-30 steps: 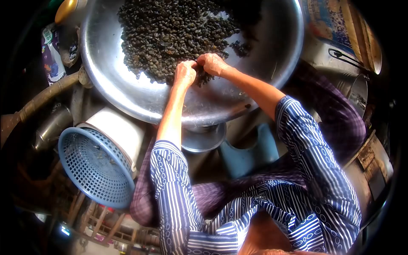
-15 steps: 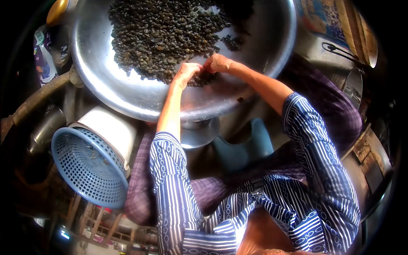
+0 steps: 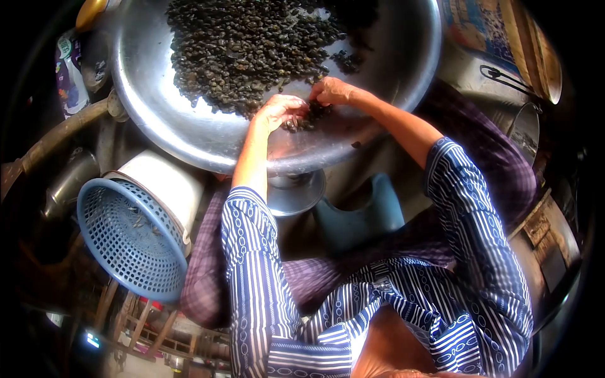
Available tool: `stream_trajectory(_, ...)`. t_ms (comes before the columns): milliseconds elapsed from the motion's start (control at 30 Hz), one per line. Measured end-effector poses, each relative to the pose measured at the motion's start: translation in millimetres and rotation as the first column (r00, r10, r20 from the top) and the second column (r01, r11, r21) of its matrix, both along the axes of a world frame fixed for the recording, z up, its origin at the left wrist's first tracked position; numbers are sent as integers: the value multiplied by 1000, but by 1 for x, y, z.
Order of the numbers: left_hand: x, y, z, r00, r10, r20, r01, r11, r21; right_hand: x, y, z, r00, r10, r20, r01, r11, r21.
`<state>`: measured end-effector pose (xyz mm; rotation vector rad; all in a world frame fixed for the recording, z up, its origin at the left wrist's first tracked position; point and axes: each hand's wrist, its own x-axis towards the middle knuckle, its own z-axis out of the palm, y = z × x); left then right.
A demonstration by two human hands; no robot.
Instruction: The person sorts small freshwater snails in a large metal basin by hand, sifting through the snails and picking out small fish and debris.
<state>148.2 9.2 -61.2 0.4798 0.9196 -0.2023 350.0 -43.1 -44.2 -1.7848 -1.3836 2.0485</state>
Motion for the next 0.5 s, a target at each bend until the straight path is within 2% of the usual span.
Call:
stream_trajectory(67, 2, 3, 4, 1000, -9, -19, 9, 1000, -20, 3, 9, 7, 996, 65, 53, -68, 997, 37)
stream_trajectory(133, -2, 6, 7, 994, -111, 15, 111, 994, -22, 4, 10, 11, 986, 128, 105, -135, 989, 62)
stream_trajectory(200, -4, 7, 9, 990, -135, 39, 137, 990, -29, 1, 8, 15, 938, 100, 333, -225, 904, 362)
stream_trajectory(233, -7, 8, 10, 985, -160, 61, 162, 986, -27, -2, 10, 26, 939, 103, 328, -225, 905, 361)
stream_trajectory(267, -9, 6, 9, 989, -135, 60, 139, 987, -75, -3, 12, 41, 993, 96, 69, -107, 979, 174)
stream_trajectory(300, -11, 5, 7, 989, -134, 59, 138, 988, -72, -4, 12, 53, 983, 26, -183, -36, 998, -48)
stream_trajectory(333, -12, 4, 6, 987, -142, 77, 147, 988, -56, -9, 3, 53, 958, -81, -276, 28, 981, -191)
stream_trajectory(367, -11, 3, 8, 984, -149, 97, 154, 987, -41, -15, -2, 61, 948, -113, -296, 20, 954, -300)
stream_trajectory(433, -12, -1, 5, 988, -94, 121, 102, 993, -67, -26, -13, 70, 936, -159, -314, 65, 956, -288)
stream_trajectory(467, -15, -4, -3, 991, -126, 44, 126, 992, -16, -28, -15, 66, 932, -78, -354, 13, 983, -183)
stream_trajectory(500, -19, -6, -9, 988, -152, -38, 154, 988, 33, -33, -17, 62, 931, -76, -357, 11, 983, -181)
